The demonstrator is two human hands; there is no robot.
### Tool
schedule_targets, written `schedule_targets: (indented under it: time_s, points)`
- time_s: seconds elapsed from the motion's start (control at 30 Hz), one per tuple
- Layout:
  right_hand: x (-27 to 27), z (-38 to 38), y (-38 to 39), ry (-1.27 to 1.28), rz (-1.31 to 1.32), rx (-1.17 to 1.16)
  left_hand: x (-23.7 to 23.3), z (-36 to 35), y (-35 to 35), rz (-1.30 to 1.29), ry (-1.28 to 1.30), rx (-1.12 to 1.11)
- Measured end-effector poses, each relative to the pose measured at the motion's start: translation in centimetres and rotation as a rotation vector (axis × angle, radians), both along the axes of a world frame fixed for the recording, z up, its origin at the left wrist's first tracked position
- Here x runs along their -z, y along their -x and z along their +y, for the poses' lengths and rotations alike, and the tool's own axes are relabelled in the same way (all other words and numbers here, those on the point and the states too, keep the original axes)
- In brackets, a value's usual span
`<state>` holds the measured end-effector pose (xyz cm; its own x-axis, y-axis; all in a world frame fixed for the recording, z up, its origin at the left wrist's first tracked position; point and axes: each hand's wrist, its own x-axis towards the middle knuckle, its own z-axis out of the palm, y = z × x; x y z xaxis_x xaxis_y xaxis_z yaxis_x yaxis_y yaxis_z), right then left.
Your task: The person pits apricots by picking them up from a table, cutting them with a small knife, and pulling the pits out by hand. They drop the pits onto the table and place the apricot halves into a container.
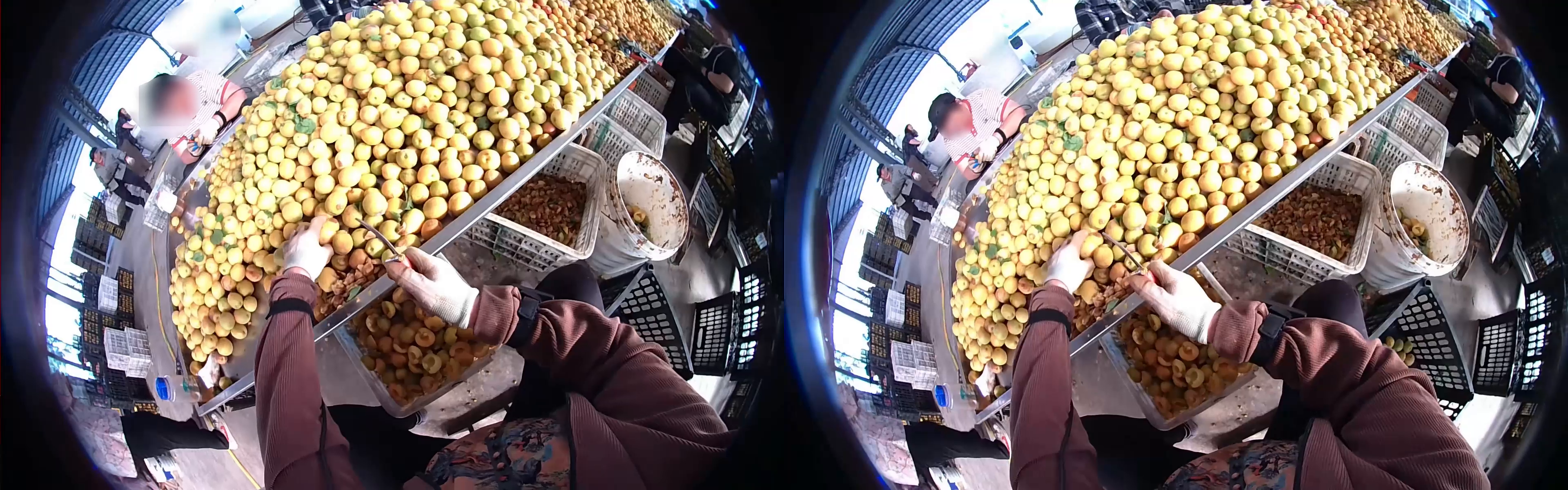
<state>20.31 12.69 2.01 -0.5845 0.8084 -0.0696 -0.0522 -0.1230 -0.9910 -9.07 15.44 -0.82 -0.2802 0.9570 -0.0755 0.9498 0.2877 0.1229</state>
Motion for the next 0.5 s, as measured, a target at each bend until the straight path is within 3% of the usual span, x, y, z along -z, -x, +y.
schedule_targets:
  time_s: [0.07, 0.1, 0.13, 0.2, 0.27, 0.33, 0.4, 0.43, 0.5]
  points:
    - [-0.6, 0.3, -0.8, 0.147, -0.029, -0.076, 0.1, -0.2, -0.3, 0.065, -0.097, 0.015]
    - [0.7, 0.7, -0.8, 0.027, -0.005, -0.033, -0.2, -0.2, -0.3, 0.137, -0.201, 0.037]
    - [1.4, 1.2, -1.0, -0.09, 0.017, -0.007, 0.6, -0.4, 0.7, -0.004, -0.448, 0.07]
    - [1.5, 1.1, -1.2, -0.004, 0.129, 0.01, -3.2, -2.2, -1.7, -1.065, -0.455, -0.091]
    - [1.4, 0.5, -1.2, 0.047, 0.129, 0.006, -5.0, -4.8, -4.6, -1.71, -0.481, -0.137]
    - [0.5, -0.1, -1.1, 0.179, 0.114, -0.066, -5.3, -7.3, -7.4, -1.979, -0.536, -0.093]
    - [-2.5, -1.2, -1.3, 0.248, 0.051, -0.115, -4.1, -9.1, -9.0, -2.094, -0.593, -0.267]
    - [-2.4, -1.7, -0.9, 0.249, 0.046, -0.12, -4.1, -10.6, -9.5, -2.211, -0.488, -0.074]
    - [-1.9, -2.2, 0.2, 0.255, 0.174, -0.186, -4.2, -12.8, -11.3, -2.306, -0.548, -0.105]
